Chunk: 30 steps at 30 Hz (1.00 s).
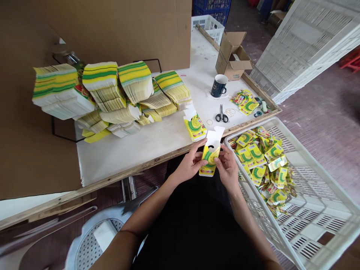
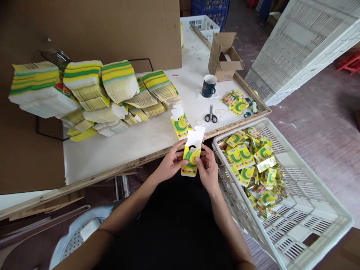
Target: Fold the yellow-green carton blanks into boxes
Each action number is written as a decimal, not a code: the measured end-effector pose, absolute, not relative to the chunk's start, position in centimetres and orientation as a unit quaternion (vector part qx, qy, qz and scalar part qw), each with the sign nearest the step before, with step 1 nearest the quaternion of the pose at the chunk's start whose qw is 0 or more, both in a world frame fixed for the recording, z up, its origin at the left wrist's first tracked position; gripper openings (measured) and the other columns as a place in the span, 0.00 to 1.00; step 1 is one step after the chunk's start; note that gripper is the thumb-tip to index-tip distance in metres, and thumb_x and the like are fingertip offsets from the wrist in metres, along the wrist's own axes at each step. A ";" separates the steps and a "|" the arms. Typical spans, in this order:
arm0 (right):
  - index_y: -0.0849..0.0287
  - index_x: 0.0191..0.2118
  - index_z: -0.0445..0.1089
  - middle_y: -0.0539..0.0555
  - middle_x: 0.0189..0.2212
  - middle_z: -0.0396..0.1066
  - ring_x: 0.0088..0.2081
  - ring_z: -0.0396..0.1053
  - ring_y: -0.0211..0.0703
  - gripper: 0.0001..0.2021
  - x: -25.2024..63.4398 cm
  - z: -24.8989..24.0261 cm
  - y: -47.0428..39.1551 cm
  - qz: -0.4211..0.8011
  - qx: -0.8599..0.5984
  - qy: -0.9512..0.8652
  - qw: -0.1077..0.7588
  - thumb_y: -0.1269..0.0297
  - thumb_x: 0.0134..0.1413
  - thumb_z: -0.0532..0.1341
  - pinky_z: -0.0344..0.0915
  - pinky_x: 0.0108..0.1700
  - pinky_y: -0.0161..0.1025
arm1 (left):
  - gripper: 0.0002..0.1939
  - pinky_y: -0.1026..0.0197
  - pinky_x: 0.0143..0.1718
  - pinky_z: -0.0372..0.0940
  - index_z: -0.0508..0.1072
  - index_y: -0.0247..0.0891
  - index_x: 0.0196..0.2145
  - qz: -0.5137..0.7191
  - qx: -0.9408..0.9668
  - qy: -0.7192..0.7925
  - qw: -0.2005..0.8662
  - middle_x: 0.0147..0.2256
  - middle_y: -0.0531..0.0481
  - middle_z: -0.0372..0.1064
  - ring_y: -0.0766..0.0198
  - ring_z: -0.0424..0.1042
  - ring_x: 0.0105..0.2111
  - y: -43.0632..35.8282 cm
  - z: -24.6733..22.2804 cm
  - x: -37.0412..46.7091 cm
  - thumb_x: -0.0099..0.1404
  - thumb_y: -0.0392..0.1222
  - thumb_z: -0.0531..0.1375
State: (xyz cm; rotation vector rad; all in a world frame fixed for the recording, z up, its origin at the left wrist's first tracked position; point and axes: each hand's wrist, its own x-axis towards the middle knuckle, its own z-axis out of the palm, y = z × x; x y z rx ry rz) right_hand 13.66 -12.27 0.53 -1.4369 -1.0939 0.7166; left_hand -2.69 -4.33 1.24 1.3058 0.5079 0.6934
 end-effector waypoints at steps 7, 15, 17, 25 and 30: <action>0.53 0.50 0.70 0.52 0.32 0.71 0.31 0.69 0.43 0.16 15.1 1.1 -12.6 0.344 -0.609 -0.475 0.534 0.49 0.65 0.61 0.66 0.31 0.38 | 0.32 0.58 0.40 0.73 0.61 0.42 0.59 0.258 0.547 0.216 0.767 0.41 0.46 0.77 0.57 0.80 0.38 -4.5 0.8 -3.2 0.63 0.48 0.69; 0.54 0.46 0.70 0.50 0.29 0.70 0.28 0.64 0.40 0.15 15.4 2.1 -12.5 0.376 -0.602 -0.481 0.514 0.48 0.65 0.61 0.62 0.29 0.37 | 0.35 0.58 0.36 0.73 0.60 0.42 0.56 0.243 0.515 0.230 0.789 0.36 0.48 0.77 0.57 0.80 0.34 -4.9 1.0 -3.2 0.57 0.48 0.73; 0.55 0.42 0.71 0.51 0.30 0.70 0.29 0.64 0.40 0.15 15.3 2.2 -12.3 0.365 -0.604 -0.487 0.515 0.47 0.65 0.60 0.62 0.30 0.38 | 0.44 0.56 0.39 0.73 0.53 0.45 0.65 0.250 0.515 0.222 0.789 0.39 0.46 0.78 0.55 0.81 0.37 -4.9 0.9 -3.2 0.59 0.48 0.72; 0.54 0.43 0.69 0.54 0.38 0.73 0.34 0.68 0.42 0.14 14.7 1.1 -12.1 0.325 -0.602 -0.427 0.592 0.49 0.62 0.64 0.65 0.33 0.38 | 0.37 0.55 0.42 0.74 0.61 0.42 0.65 0.243 0.553 0.225 0.764 0.48 0.39 0.76 0.52 0.80 0.44 -4.7 0.5 -3.0 0.63 0.49 0.69; 0.53 0.46 0.71 0.50 0.30 0.71 0.24 0.62 0.37 0.18 15.1 1.6 -12.2 0.329 -0.594 -0.398 0.616 0.43 0.65 0.59 0.60 0.27 0.37 | 0.26 0.57 0.44 0.74 0.67 0.41 0.59 0.300 0.611 0.243 0.691 0.55 0.38 0.73 0.53 0.79 0.48 -4.8 0.5 -2.5 0.66 0.48 0.66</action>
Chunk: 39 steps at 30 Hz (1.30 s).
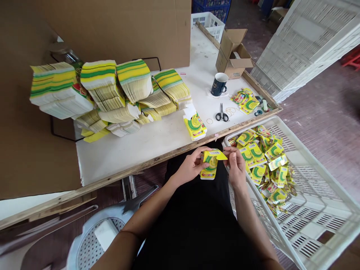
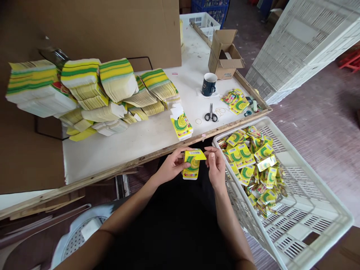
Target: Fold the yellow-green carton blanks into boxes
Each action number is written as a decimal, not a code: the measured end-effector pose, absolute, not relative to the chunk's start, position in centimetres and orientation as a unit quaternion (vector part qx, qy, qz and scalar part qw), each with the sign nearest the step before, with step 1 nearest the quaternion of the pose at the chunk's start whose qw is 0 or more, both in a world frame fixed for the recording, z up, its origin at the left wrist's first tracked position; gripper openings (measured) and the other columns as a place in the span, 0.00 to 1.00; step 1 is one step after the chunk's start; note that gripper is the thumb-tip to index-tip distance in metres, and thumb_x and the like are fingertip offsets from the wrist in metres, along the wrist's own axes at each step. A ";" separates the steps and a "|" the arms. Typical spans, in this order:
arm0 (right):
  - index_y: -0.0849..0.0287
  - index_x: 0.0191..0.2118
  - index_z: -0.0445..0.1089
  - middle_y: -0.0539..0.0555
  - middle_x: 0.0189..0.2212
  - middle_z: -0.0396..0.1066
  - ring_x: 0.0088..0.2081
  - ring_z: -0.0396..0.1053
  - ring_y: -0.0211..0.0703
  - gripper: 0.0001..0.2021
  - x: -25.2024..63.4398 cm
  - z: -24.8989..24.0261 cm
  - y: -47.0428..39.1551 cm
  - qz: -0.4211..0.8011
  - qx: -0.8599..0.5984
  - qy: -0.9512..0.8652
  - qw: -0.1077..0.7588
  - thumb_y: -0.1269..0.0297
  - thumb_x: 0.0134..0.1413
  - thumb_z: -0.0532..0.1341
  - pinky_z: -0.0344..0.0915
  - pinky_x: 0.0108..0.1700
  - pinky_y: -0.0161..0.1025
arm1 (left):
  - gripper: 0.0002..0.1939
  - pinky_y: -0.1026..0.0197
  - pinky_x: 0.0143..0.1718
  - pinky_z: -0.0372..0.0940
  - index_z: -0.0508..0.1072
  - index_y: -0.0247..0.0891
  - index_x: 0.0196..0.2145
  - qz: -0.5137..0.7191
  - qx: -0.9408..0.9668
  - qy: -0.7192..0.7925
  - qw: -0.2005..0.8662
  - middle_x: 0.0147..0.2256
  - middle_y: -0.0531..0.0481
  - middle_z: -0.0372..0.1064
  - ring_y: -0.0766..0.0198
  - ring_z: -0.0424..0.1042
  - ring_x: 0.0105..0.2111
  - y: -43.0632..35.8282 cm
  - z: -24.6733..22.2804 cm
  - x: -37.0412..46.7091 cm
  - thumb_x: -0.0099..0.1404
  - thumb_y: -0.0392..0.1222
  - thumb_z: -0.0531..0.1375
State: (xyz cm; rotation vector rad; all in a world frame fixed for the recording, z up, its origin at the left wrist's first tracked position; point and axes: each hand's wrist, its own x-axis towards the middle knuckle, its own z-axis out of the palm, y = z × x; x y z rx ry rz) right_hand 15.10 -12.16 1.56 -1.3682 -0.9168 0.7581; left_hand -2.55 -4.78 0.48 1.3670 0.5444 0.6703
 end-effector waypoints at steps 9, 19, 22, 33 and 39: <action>0.54 0.51 0.71 0.44 0.21 0.68 0.18 0.55 0.34 0.19 15.1 1.5 -12.2 0.352 -0.659 -0.470 0.469 0.55 0.56 0.67 0.51 0.21 0.36 | 0.25 0.55 0.53 0.72 0.63 0.42 0.63 0.260 0.665 0.233 0.660 0.61 0.40 0.68 0.53 0.75 0.55 -5.0 0.7 -2.6 0.71 0.44 0.59; 0.54 0.49 0.75 0.54 0.38 0.76 0.28 0.68 0.40 0.17 15.2 1.4 -12.5 0.305 -0.669 -0.475 0.483 0.49 0.60 0.64 0.63 0.28 0.38 | 0.31 0.56 0.41 0.75 0.64 0.42 0.62 0.259 0.585 0.252 0.726 0.44 0.43 0.77 0.55 0.80 0.40 -5.2 0.9 -2.1 0.64 0.46 0.68; 0.55 0.48 0.74 0.52 0.33 0.76 0.30 0.71 0.43 0.20 15.6 1.1 -12.7 0.360 -0.642 -0.433 0.521 0.46 0.58 0.66 0.68 0.32 0.40 | 0.30 0.53 0.45 0.75 0.64 0.42 0.63 0.250 0.624 0.239 0.701 0.50 0.40 0.77 0.53 0.80 0.44 -5.4 1.6 -1.4 0.66 0.46 0.66; 0.54 0.44 0.72 0.55 0.37 0.80 0.32 0.77 0.43 0.27 18.4 -0.3 -12.6 0.445 -0.564 -0.123 0.685 0.39 0.47 0.70 0.70 0.28 0.38 | 0.35 0.30 0.72 0.38 0.55 0.38 0.69 0.386 0.789 0.374 0.297 0.72 0.31 0.47 0.42 0.42 0.74 1.5 -1.3 -0.1 0.70 0.50 0.60; 0.58 0.46 0.77 0.56 0.34 0.80 0.29 0.72 0.41 0.24 14.0 -0.4 -12.5 0.552 -0.556 -0.216 0.583 0.46 0.49 0.71 0.67 0.29 0.38 | 0.24 0.36 0.70 0.52 0.68 0.36 0.63 0.335 0.814 0.390 0.269 0.63 0.34 0.67 0.46 0.63 0.67 2.5 -3.1 -0.9 0.72 0.42 0.57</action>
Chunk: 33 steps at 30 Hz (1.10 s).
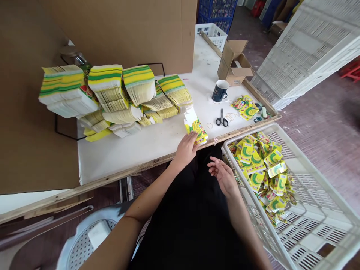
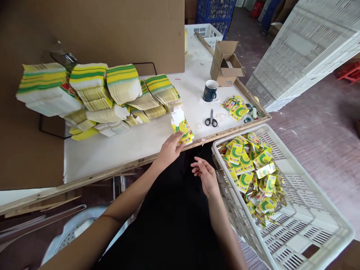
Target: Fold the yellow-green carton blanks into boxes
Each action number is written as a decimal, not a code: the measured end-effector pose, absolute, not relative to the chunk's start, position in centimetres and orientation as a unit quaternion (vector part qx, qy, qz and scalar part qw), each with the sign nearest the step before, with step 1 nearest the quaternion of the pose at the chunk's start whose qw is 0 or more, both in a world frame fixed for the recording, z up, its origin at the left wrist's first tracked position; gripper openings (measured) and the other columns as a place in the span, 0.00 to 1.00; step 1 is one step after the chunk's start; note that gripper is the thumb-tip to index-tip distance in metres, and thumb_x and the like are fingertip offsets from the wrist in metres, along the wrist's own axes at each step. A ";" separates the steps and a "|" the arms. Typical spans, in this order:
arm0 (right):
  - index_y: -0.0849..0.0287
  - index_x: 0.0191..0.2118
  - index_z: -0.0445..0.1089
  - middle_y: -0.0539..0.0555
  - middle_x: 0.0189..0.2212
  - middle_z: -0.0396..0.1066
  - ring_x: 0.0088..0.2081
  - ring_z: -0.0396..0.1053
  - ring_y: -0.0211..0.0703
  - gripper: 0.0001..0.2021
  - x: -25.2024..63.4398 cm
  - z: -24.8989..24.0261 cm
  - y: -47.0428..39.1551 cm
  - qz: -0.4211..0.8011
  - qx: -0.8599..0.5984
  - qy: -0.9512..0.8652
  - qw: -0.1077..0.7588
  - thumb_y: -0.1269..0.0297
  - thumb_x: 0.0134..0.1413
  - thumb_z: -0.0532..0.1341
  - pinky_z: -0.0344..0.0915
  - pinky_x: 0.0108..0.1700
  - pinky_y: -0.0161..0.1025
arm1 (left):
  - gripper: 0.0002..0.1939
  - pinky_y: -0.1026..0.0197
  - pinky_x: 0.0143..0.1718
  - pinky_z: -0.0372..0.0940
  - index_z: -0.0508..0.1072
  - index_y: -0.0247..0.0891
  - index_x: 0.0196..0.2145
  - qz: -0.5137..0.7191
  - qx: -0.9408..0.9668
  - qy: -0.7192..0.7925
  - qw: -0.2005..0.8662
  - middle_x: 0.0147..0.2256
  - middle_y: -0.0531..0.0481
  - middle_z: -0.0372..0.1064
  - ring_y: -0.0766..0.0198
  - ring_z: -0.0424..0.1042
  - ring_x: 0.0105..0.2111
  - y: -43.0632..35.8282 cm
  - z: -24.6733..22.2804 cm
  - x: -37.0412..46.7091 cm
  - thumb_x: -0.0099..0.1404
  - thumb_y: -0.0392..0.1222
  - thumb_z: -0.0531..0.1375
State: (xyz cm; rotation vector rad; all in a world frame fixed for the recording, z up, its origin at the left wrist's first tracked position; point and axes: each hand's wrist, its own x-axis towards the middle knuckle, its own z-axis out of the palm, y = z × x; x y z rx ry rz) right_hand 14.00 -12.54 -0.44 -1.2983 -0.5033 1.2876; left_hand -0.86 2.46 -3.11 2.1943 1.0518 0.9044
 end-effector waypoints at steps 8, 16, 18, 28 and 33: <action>0.57 0.44 0.78 0.55 0.34 0.80 0.29 0.71 0.39 0.22 13.9 -0.2 -11.2 0.544 -0.546 -0.225 0.596 0.43 0.54 0.67 0.66 0.30 0.38 | 0.15 0.42 0.62 0.68 0.79 0.41 0.50 0.413 0.795 0.345 0.280 0.51 0.41 0.79 0.51 0.75 0.57 0.1 -2.5 -1.5 0.74 0.43 0.54; 0.57 0.42 0.81 0.56 0.35 0.81 0.29 0.70 0.39 0.25 13.6 -0.3 -10.8 0.556 -0.533 -0.177 0.612 0.40 0.50 0.69 0.64 0.29 0.36 | 0.25 0.37 0.69 0.57 0.68 0.38 0.64 0.404 0.821 0.351 0.200 0.66 0.36 0.64 0.46 0.58 0.70 0.9 -3.7 -1.5 0.71 0.46 0.60; 0.57 0.42 0.81 0.55 0.34 0.80 0.29 0.70 0.38 0.24 13.4 -0.2 -10.7 0.568 -0.529 -0.178 0.605 0.41 0.48 0.70 0.63 0.29 0.36 | 0.19 0.40 0.66 0.63 0.73 0.40 0.60 0.397 0.827 0.348 0.195 0.60 0.39 0.72 0.50 0.67 0.65 1.7 -4.3 -1.5 0.73 0.41 0.57; 0.57 0.40 0.81 0.54 0.32 0.79 0.29 0.69 0.39 0.26 13.1 -0.2 -10.8 0.572 -0.502 -0.173 0.625 0.37 0.49 0.68 0.63 0.29 0.36 | 0.24 0.45 0.62 0.71 0.69 0.40 0.64 0.561 0.788 0.205 0.150 0.60 0.39 0.72 0.52 0.68 0.64 -1.9 -2.2 -2.3 0.72 0.29 0.55; 0.54 0.35 0.78 0.52 0.31 0.77 0.29 0.68 0.41 0.20 13.9 0.2 -10.7 0.510 -0.515 -0.194 0.661 0.42 0.47 0.71 0.63 0.29 0.38 | 0.26 0.45 0.62 0.71 0.67 0.38 0.65 0.543 0.818 0.083 0.173 0.58 0.38 0.73 0.51 0.66 0.65 -4.8 -1.4 -1.8 0.72 0.28 0.55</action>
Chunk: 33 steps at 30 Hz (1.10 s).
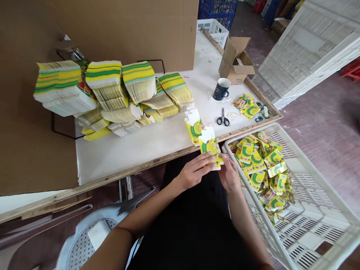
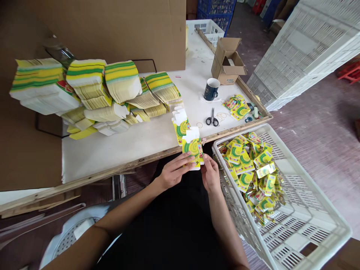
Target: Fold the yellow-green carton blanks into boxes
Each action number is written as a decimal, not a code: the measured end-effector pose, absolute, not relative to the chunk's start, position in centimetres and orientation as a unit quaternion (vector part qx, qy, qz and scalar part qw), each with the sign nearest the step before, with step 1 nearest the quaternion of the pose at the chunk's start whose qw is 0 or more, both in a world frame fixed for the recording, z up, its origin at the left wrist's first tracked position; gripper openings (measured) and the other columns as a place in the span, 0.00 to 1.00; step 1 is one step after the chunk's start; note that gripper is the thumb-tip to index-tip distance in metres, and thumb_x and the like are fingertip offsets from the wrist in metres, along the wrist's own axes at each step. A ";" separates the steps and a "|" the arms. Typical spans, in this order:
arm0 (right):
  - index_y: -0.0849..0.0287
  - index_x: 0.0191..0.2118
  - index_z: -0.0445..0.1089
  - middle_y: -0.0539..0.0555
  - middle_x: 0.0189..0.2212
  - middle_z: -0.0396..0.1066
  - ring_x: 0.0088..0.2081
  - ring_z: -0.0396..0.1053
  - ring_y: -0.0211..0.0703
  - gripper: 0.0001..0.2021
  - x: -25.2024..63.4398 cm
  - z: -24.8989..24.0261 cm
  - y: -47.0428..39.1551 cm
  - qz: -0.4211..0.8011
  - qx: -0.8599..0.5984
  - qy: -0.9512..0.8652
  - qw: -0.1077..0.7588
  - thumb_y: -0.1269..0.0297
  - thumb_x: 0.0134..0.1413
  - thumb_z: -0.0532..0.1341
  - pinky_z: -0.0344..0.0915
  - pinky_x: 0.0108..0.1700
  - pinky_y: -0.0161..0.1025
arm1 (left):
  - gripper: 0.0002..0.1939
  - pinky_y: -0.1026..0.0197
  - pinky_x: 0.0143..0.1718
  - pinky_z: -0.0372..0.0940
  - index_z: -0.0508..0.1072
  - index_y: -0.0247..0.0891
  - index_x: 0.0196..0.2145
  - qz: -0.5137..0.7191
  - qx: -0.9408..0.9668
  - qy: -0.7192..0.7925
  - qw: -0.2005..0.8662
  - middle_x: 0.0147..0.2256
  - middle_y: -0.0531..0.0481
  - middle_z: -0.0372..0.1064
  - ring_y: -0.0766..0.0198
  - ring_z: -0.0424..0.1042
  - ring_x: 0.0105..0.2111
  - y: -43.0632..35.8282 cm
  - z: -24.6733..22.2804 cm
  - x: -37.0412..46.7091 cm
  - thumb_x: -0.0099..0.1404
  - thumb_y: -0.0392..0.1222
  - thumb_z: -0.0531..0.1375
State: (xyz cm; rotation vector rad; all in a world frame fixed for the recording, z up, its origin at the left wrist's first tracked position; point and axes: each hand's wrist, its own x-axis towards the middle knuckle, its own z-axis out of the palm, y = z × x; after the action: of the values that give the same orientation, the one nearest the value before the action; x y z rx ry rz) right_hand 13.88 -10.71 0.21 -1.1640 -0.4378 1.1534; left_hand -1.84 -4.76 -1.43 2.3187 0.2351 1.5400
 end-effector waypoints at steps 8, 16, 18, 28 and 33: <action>0.57 0.31 0.76 0.49 0.22 0.68 0.23 0.56 0.35 0.19 15.0 -0.4 -11.8 0.446 -0.593 -0.302 0.599 0.44 0.49 0.71 0.54 0.27 0.36 | 0.30 0.42 0.71 0.53 0.60 0.44 0.69 0.544 0.628 0.194 0.521 0.71 0.39 0.53 0.48 0.54 0.71 -5.6 0.1 -2.0 0.73 0.43 0.58; 0.54 0.40 0.73 0.49 0.28 0.73 0.25 0.60 0.36 0.17 12.9 -0.4 -11.9 0.494 -0.550 -0.297 0.604 0.49 0.51 0.71 0.57 0.27 0.35 | 0.32 0.40 0.64 0.63 0.74 0.39 0.59 0.353 0.452 0.143 0.807 0.63 0.33 0.68 0.39 0.64 0.66 -4.6 1.2 -1.7 0.63 0.60 0.66; 0.54 0.37 0.73 0.49 0.28 0.73 0.25 0.60 0.36 0.16 12.9 -0.4 -12.0 0.487 -0.548 -0.306 0.607 0.49 0.52 0.71 0.58 0.27 0.35 | 0.30 0.40 0.63 0.64 0.76 0.38 0.56 0.341 0.426 0.142 0.826 0.61 0.33 0.70 0.39 0.66 0.64 -4.8 1.2 -1.7 0.62 0.60 0.67; 0.57 0.33 0.77 0.51 0.27 0.73 0.31 0.68 0.42 0.20 13.2 -0.1 -12.9 0.459 -0.568 -0.370 0.575 0.42 0.53 0.68 0.68 0.36 0.40 | 0.25 0.50 0.48 0.73 0.78 0.34 0.45 0.374 0.430 0.230 0.789 0.43 0.38 0.81 0.48 0.81 0.45 -5.3 1.1 -0.8 0.61 0.58 0.69; 0.58 0.24 0.72 0.50 0.22 0.67 0.27 0.63 0.40 0.23 12.3 -0.3 -13.1 0.418 -0.603 -0.380 0.563 0.42 0.57 0.65 0.64 0.30 0.38 | 0.24 0.57 0.37 0.72 0.76 0.33 0.38 0.393 0.497 0.322 0.703 0.36 0.44 0.80 0.57 0.78 0.34 -5.3 0.4 -0.6 0.63 0.61 0.65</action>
State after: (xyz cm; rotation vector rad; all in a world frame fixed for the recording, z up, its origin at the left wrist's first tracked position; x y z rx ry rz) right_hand 12.34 -13.13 -0.31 -1.4196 -0.8948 0.9841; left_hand -0.58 -5.26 0.39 1.1062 0.7164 0.8734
